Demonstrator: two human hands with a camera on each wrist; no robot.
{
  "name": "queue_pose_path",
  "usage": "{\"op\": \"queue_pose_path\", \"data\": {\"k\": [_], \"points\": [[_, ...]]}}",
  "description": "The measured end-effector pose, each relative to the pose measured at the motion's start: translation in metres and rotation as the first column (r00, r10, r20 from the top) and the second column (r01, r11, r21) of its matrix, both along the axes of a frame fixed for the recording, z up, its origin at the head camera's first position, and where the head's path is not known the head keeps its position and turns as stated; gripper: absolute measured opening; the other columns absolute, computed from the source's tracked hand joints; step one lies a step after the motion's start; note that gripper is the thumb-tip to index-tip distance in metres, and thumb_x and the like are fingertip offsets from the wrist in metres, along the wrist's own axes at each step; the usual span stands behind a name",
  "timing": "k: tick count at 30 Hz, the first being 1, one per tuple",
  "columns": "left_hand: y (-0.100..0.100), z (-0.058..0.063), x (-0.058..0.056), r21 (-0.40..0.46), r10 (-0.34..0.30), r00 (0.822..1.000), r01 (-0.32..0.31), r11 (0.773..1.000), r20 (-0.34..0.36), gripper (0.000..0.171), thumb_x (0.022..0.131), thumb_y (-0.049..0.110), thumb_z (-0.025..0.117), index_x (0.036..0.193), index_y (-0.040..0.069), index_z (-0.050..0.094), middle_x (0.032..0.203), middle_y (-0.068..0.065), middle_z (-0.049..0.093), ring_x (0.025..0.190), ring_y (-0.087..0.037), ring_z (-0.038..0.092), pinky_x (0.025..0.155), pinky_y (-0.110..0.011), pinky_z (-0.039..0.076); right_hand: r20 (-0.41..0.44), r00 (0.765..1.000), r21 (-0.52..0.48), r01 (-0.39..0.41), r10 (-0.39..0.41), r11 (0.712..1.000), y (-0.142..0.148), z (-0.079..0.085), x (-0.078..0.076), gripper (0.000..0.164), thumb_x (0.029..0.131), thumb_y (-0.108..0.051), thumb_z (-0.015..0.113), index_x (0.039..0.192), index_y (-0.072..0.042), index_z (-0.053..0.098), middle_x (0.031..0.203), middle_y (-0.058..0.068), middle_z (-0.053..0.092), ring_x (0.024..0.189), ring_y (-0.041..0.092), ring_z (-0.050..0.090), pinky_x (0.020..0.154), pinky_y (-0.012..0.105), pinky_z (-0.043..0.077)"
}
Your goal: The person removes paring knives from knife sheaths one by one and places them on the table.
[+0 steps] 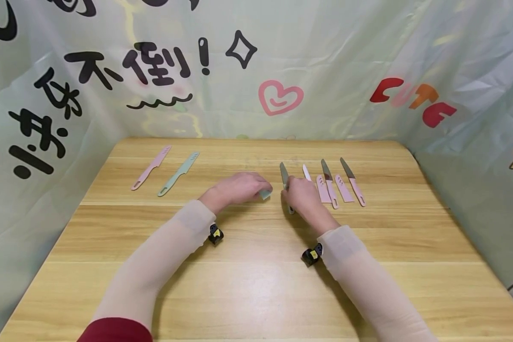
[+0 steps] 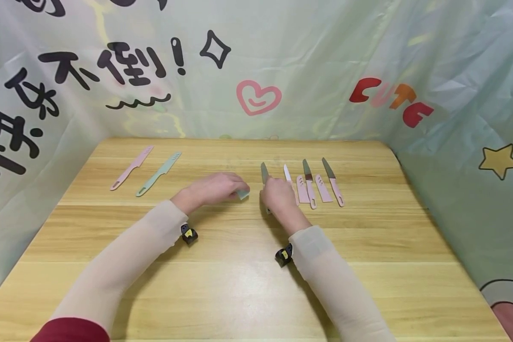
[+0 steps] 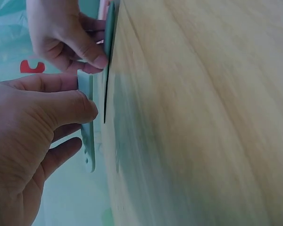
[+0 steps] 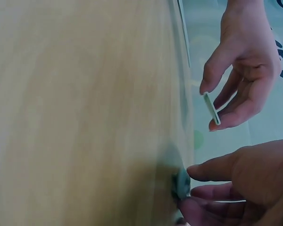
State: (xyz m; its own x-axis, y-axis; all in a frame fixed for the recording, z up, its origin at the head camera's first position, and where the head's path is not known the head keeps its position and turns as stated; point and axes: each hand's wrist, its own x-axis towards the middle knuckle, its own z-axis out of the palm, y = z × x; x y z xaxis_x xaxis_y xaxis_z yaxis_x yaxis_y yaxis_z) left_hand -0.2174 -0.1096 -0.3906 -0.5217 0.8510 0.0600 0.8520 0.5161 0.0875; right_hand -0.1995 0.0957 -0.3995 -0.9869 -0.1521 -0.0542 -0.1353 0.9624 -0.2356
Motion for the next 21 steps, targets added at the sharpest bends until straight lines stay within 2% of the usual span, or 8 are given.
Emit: {"op": "queue_pose_path", "data": {"k": [4, 10, 18, 21], "points": [[0.009, -0.003, 0.0, -0.027, -0.016, 1.0, 0.016, 0.999, -0.017, 0.03, 0.094, 0.008, 0.066, 0.123, 0.015, 0.066, 0.121, 0.002, 0.067, 0.118, -0.017, 0.057, 0.104, -0.028, 0.044, 0.053, 0.999, -0.041, -0.005, 0.008, 0.999, 0.004, 0.001, -0.002, 0.025, 0.095, -0.026, 0.065, 0.106, -0.003, 0.065, 0.091, 0.011, 0.067, 0.071, 0.022, 0.059, 0.055, 0.03, 0.048], [0.023, -0.006, 0.001, -0.094, -0.038, 0.999, 0.036, 0.995, -0.021, 0.028, 0.095, 0.004, 0.062, 0.119, 0.018, 0.067, 0.118, 0.005, 0.068, 0.112, -0.013, 0.06, 0.097, -0.026, 0.047, 0.095, 0.995, -0.091, -0.002, 0.011, 0.996, 0.011, 0.001, -0.005, 0.028, 0.095, -0.027, 0.065, 0.112, -0.004, 0.066, 0.098, 0.013, 0.069, 0.073, 0.023, 0.061, 0.06, 0.033, 0.052], [0.034, -0.011, 0.005, -0.126, -0.11, 0.992, 0.102, 0.987, -0.061, 0.027, 0.095, -0.001, 0.059, 0.111, 0.018, 0.069, 0.113, 0.003, 0.07, 0.106, -0.012, 0.063, 0.092, -0.025, 0.051, 0.113, 0.994, -0.116, 0.006, 0.007, 0.993, 0.014, 0.003, -0.005, 0.027, 0.095, -0.027, 0.066, 0.112, -0.006, 0.067, 0.098, 0.011, 0.07, 0.078, 0.024, 0.063, 0.066, 0.035, 0.052], [0.036, -0.012, 0.006, -0.13, -0.118, 0.992, 0.111, 0.985, -0.052, 0.026, 0.096, 0.002, 0.058, 0.113, 0.019, 0.069, 0.113, 0.003, 0.069, 0.107, -0.011, 0.062, 0.095, -0.026, 0.049, 0.113, 0.994, -0.123, 0.003, 0.011, 0.992, 0.015, 0.003, -0.005, 0.026, 0.095, -0.027, 0.066, 0.111, -0.006, 0.067, 0.098, 0.011, 0.07, 0.078, 0.024, 0.063, 0.066, 0.035, 0.052]]}}
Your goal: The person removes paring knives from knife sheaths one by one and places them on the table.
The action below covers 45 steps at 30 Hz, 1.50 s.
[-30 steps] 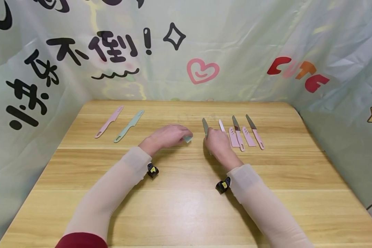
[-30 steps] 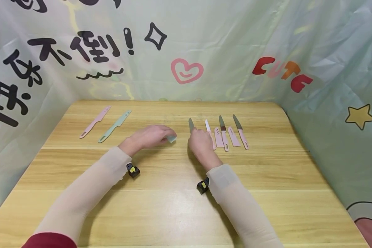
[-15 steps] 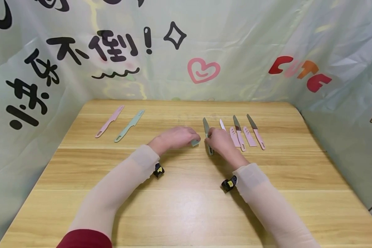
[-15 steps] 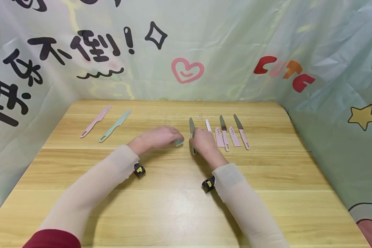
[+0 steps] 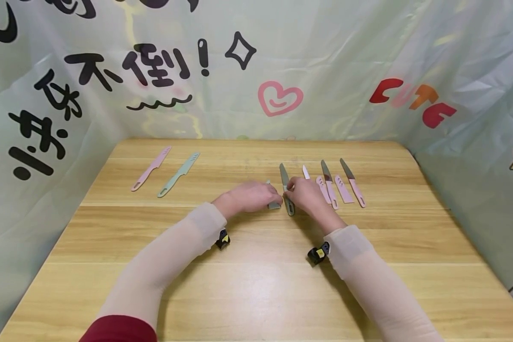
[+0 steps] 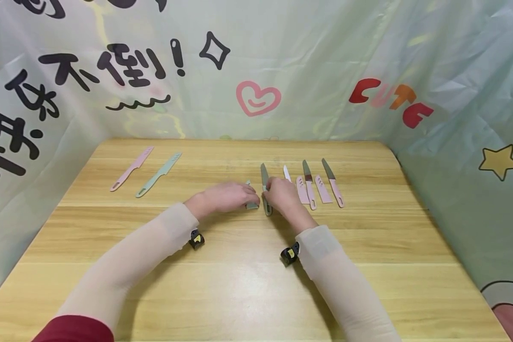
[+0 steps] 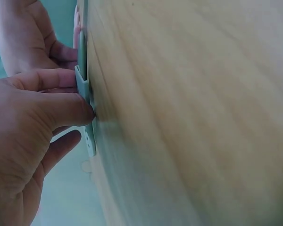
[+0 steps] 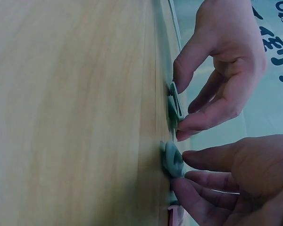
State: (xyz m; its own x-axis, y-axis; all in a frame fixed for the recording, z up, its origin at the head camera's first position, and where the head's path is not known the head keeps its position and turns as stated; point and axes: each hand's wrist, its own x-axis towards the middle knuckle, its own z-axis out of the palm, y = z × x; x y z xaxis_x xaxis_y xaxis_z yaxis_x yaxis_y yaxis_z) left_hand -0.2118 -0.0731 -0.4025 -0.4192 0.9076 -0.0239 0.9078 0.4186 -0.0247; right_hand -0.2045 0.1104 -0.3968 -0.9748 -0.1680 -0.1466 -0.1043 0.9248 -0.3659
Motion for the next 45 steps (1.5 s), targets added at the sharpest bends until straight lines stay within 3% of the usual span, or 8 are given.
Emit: {"op": "queue_pose_path", "data": {"k": [11, 25, 37, 45], "points": [[0.005, 0.0, 0.004, -0.017, -0.029, 0.999, 0.029, 0.999, 0.023, 0.025, 0.101, 0.007, 0.053, 0.115, 0.02, 0.068, 0.113, 0.004, 0.068, 0.107, -0.01, 0.061, 0.103, -0.024, 0.042, -0.001, 1.0, -0.011, -0.012, 0.012, 1.0, 0.001, -0.002, -0.001, 0.025, 0.095, -0.026, 0.067, 0.11, -0.006, 0.067, 0.096, 0.011, 0.07, 0.079, 0.024, 0.062, 0.067, 0.035, 0.052], [0.005, -0.001, 0.007, -0.037, -0.025, 0.998, 0.026, 0.999, 0.052, 0.028, 0.101, 0.009, 0.053, 0.123, 0.018, 0.068, 0.123, 0.002, 0.066, 0.117, -0.012, 0.058, 0.102, -0.023, 0.044, -0.006, 1.0, -0.005, -0.012, 0.011, 1.0, 0.0, -0.002, -0.001, 0.025, 0.095, -0.025, 0.067, 0.109, -0.005, 0.067, 0.097, 0.012, 0.071, 0.078, 0.024, 0.063, 0.068, 0.036, 0.052], [-0.006, 0.001, 0.003, 0.004, 0.001, 1.0, -0.001, 1.0, 0.017, 0.025, 0.097, 0.003, 0.058, 0.116, 0.015, 0.068, 0.122, 0.002, 0.066, 0.116, -0.013, 0.059, 0.1, -0.025, 0.046, -0.005, 1.0, -0.007, -0.001, 0.001, 1.0, 0.001, 0.0, -0.001, 0.025, 0.094, -0.026, 0.067, 0.108, -0.006, 0.066, 0.1, 0.011, 0.07, 0.079, 0.024, 0.063, 0.066, 0.034, 0.052], [-0.025, 0.0, 0.002, 0.106, 0.021, 1.0, -0.019, 0.994, -0.017, 0.018, 0.097, 0.009, 0.057, 0.111, 0.01, 0.068, 0.116, 0.0, 0.069, 0.114, -0.017, 0.061, 0.101, -0.029, 0.047, 0.0, 1.0, -0.003, 0.022, -0.022, 1.0, -0.001, -0.002, 0.0, 0.023, 0.094, -0.026, 0.067, 0.105, -0.006, 0.066, 0.097, 0.01, 0.07, 0.072, 0.021, 0.06, 0.056, 0.029, 0.048]]}}
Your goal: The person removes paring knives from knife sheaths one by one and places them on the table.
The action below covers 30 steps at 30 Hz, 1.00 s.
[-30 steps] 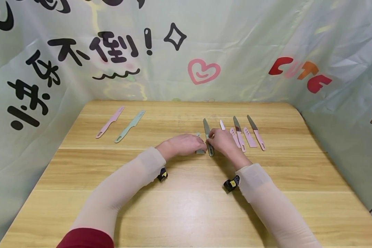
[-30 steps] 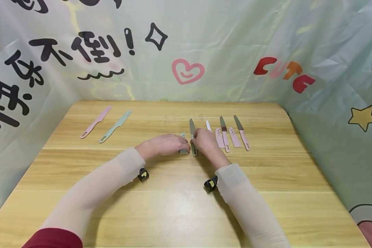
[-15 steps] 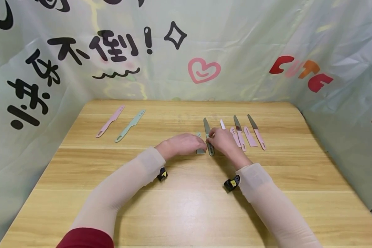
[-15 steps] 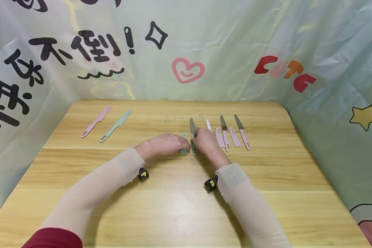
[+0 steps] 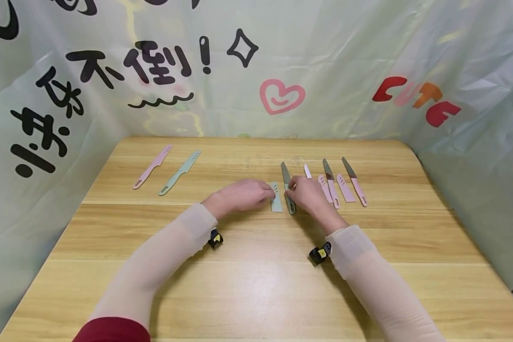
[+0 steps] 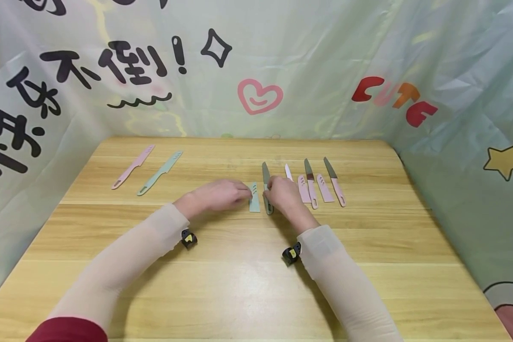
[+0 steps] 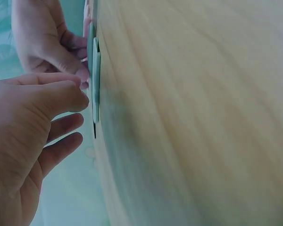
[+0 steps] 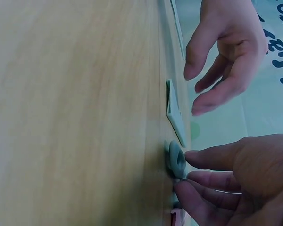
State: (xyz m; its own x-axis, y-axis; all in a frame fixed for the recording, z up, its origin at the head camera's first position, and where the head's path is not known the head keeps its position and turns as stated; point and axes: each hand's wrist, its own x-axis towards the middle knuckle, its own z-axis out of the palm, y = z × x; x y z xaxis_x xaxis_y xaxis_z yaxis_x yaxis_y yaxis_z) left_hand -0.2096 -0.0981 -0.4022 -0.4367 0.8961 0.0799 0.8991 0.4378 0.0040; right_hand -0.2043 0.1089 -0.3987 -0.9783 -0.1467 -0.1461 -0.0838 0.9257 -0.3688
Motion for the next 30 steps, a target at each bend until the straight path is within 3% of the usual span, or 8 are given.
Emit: {"op": "queue_pose_path", "data": {"k": [7, 12, 17, 21, 30], "points": [[-0.022, 0.003, -0.001, 0.027, 0.101, 0.994, -0.102, 0.994, 0.045, 0.022, 0.099, 0.016, 0.059, 0.118, 0.009, 0.067, 0.122, -0.004, 0.067, 0.12, -0.021, 0.057, 0.104, -0.032, 0.045, -0.015, 1.0, 0.007, -0.003, 0.004, 1.0, -0.002, 0.0, 0.002, 0.023, 0.094, -0.026, 0.067, 0.105, -0.006, 0.065, 0.09, 0.01, 0.067, 0.067, 0.02, 0.058, 0.052, 0.028, 0.046], [-0.041, 0.004, -0.004, 0.053, 0.145, 0.989, -0.147, 0.988, 0.033, 0.022, 0.097, 0.011, 0.059, 0.117, 0.006, 0.067, 0.12, -0.008, 0.067, 0.115, -0.023, 0.06, 0.1, -0.034, 0.048, -0.064, 0.998, 0.033, -0.027, 0.029, 0.999, -0.003, -0.002, 0.003, 0.023, 0.093, -0.026, 0.068, 0.104, -0.005, 0.066, 0.085, 0.008, 0.066, 0.064, 0.02, 0.057, 0.051, 0.028, 0.045], [-0.063, 0.001, -0.009, 0.053, 0.244, 0.968, -0.247, 0.968, 0.048, 0.026, 0.098, 0.014, 0.06, 0.121, 0.004, 0.066, 0.121, -0.009, 0.066, 0.114, -0.026, 0.061, 0.101, -0.038, 0.048, -0.084, 0.995, 0.046, -0.041, 0.045, 0.998, -0.002, -0.003, 0.004, 0.023, 0.093, -0.026, 0.068, 0.105, -0.005, 0.066, 0.082, 0.007, 0.065, 0.063, 0.019, 0.056, 0.05, 0.027, 0.044], [-0.081, 0.001, -0.012, 0.044, 0.351, 0.933, -0.354, 0.934, 0.075, 0.029, 0.099, 0.018, 0.057, 0.124, 0.005, 0.065, 0.124, -0.01, 0.065, 0.116, -0.028, 0.059, 0.102, -0.042, 0.047, -0.076, 0.996, 0.043, -0.041, 0.044, 0.998, -0.003, -0.003, 0.005, 0.024, 0.094, -0.026, 0.068, 0.106, -0.005, 0.066, 0.083, 0.007, 0.065, 0.064, 0.019, 0.057, 0.051, 0.027, 0.045], [-0.114, 0.004, -0.015, 0.026, 0.549, 0.824, -0.557, 0.83, 0.139, 0.036, 0.101, 0.026, 0.053, 0.131, 0.007, 0.06, 0.131, -0.011, 0.061, 0.12, -0.031, 0.056, 0.097, -0.048, 0.049, -0.12, 0.991, 0.044, -0.056, 0.061, 0.997, -0.004, -0.001, 0.006, 0.025, 0.094, -0.026, 0.066, 0.108, -0.005, 0.066, 0.085, 0.006, 0.066, 0.068, 0.021, 0.058, 0.057, 0.033, 0.048]]}}
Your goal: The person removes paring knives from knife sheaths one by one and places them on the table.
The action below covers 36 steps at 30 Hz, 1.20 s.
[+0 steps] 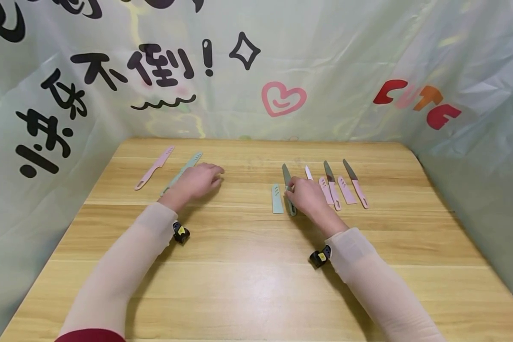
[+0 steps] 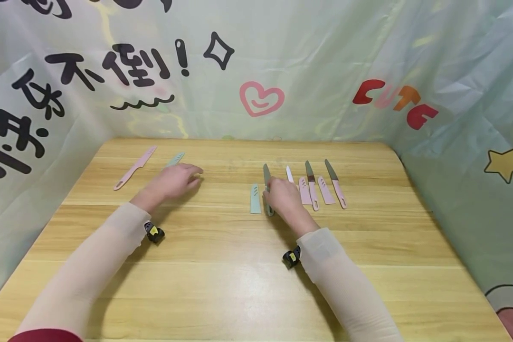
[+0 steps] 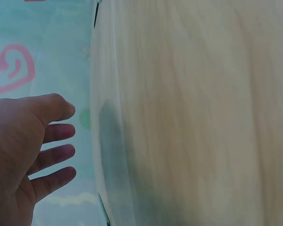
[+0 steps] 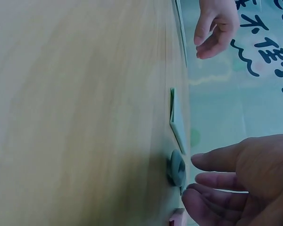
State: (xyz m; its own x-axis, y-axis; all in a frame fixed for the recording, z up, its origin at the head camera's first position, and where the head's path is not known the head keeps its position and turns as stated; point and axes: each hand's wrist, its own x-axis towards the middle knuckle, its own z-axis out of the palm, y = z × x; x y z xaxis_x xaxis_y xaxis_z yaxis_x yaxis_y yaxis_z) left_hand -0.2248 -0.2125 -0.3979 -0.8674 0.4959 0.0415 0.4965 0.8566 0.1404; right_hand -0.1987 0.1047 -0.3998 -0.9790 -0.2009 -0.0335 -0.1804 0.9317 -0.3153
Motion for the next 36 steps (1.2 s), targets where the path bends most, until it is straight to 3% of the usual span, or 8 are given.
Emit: {"op": "queue_pose_path", "data": {"k": [5, 10, 16, 23, 30, 36], "points": [[-0.014, -0.001, -0.004, -0.011, 0.098, 0.995, -0.097, 0.995, 0.023, 0.04, 0.102, 0.027, 0.052, 0.134, 0.005, 0.056, 0.134, -0.015, 0.058, 0.122, -0.035, 0.054, 0.104, -0.05, 0.043, -0.07, 0.997, 0.003, -0.016, 0.017, 1.0, -0.005, 0.003, 0.002, 0.027, 0.095, -0.025, 0.065, 0.112, -0.005, 0.066, 0.09, 0.007, 0.068, 0.072, 0.022, 0.059, 0.062, 0.037, 0.05], [-0.027, -0.002, -0.007, 0.02, 0.199, 0.979, -0.2, 0.98, 0.049, 0.041, 0.101, 0.026, 0.054, 0.135, 0.002, 0.054, 0.133, -0.018, 0.057, 0.122, -0.038, 0.053, 0.104, -0.053, 0.042, -0.135, 0.99, -0.011, -0.046, 0.044, 0.999, -0.011, 0.007, 0.003, 0.027, 0.094, -0.024, 0.066, 0.113, -0.006, 0.067, 0.103, 0.01, 0.069, 0.086, 0.025, 0.064, 0.072, 0.041, 0.054], [-0.04, -0.005, -0.012, 0.039, 0.269, 0.962, -0.271, 0.962, 0.049, 0.041, 0.101, 0.024, 0.054, 0.135, 0.0, 0.053, 0.13, -0.021, 0.058, 0.117, -0.04, 0.055, 0.099, -0.054, 0.046, -0.163, 0.979, -0.062, -0.137, 0.126, 0.989, -0.02, 0.009, 0.004, 0.028, 0.095, -0.026, 0.067, 0.115, -0.007, 0.067, 0.113, 0.011, 0.066, 0.093, 0.026, 0.064, 0.077, 0.042, 0.055], [-0.049, -0.009, -0.019, 0.052, 0.374, 0.927, -0.375, 0.925, 0.032, 0.044, 0.1, 0.026, 0.056, 0.134, -0.003, 0.052, 0.122, -0.023, 0.061, 0.102, -0.038, 0.062, 0.084, -0.053, 0.053, -0.199, 0.949, -0.066, -0.262, 0.245, 0.963, -0.032, 0.008, 0.003, 0.029, 0.096, -0.027, 0.066, 0.119, -0.008, 0.066, 0.113, 0.008, 0.065, 0.09, 0.023, 0.063, 0.078, 0.039, 0.055], [-0.053, -0.012, -0.024, 0.039, 0.441, 0.896, -0.443, 0.896, 0.052, 0.05, 0.1, 0.029, 0.056, 0.135, -0.006, 0.049, 0.114, -0.026, 0.062, 0.093, -0.037, 0.062, 0.077, -0.051, 0.054, -0.209, 0.934, -0.054, -0.306, 0.289, 0.951, -0.042, 0.007, 0.002, 0.03, 0.097, -0.029, 0.064, 0.12, -0.01, 0.066, 0.118, 0.007, 0.064, 0.103, 0.024, 0.062, 0.087, 0.04, 0.054], [-0.054, -0.012, -0.026, 0.029, 0.442, 0.895, -0.444, 0.896, 0.057, 0.042, 0.1, 0.025, 0.054, 0.128, -0.007, 0.054, 0.1, -0.025, 0.066, 0.083, -0.035, 0.064, 0.071, -0.05, 0.054, -0.218, 0.922, -0.05, -0.337, 0.319, 0.94, -0.05, 0.007, 0.001, 0.029, 0.097, -0.028, 0.064, 0.12, -0.009, 0.065, 0.117, 0.007, 0.065, 0.104, 0.024, 0.062, 0.089, 0.039, 0.053]]}}
